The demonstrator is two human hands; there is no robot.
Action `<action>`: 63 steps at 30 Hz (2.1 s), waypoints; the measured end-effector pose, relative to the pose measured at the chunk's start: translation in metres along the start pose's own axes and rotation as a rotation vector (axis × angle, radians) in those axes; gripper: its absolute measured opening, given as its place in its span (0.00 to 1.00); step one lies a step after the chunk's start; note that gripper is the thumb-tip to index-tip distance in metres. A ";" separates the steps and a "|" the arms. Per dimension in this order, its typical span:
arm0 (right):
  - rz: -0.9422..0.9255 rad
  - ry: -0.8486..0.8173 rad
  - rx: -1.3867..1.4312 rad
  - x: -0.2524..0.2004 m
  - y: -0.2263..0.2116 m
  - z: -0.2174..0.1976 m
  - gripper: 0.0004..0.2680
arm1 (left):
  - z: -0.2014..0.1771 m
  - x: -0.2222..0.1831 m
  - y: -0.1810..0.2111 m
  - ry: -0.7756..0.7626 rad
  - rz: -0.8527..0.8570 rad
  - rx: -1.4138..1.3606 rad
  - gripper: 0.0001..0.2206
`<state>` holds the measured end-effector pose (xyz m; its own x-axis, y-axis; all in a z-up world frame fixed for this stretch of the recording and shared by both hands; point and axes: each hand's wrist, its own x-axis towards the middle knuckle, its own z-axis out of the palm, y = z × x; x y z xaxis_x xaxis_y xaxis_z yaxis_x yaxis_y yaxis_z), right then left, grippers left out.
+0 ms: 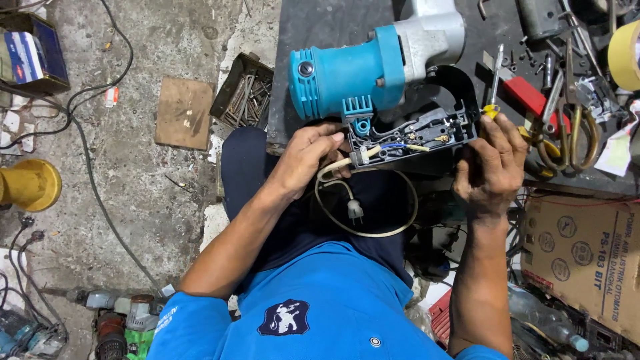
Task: Disassembling a hammer drill to inspect and manipulate internal wiring and components using a screwdriver.
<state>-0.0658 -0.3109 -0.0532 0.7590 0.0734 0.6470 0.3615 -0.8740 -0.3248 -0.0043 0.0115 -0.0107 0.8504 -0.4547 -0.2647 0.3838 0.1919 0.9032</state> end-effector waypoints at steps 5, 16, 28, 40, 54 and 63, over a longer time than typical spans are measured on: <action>-0.060 0.030 -0.036 0.008 -0.010 0.003 0.07 | 0.011 -0.019 0.006 0.213 0.125 0.410 0.18; -0.106 0.240 -0.016 0.012 -0.016 0.022 0.16 | -0.028 -0.001 -0.009 0.388 1.066 1.369 0.15; -0.158 0.226 -0.109 0.001 -0.007 0.031 0.16 | -0.028 0.026 -0.015 0.323 1.109 1.500 0.19; -0.149 0.255 -0.147 0.003 -0.013 0.030 0.14 | -0.026 0.029 -0.015 0.383 1.179 1.528 0.18; -0.033 0.279 0.095 0.062 -0.063 0.003 0.08 | -0.026 0.029 -0.011 0.365 1.160 1.485 0.19; -0.334 -0.217 -0.006 0.139 -0.119 0.005 0.04 | -0.026 0.025 -0.004 0.330 1.159 1.433 0.18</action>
<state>-0.0008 -0.1940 0.0715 0.6973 0.4532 0.5554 0.6049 -0.7877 -0.1166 0.0249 0.0215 -0.0294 0.5266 -0.4516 0.7202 -0.7665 -0.6186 0.1725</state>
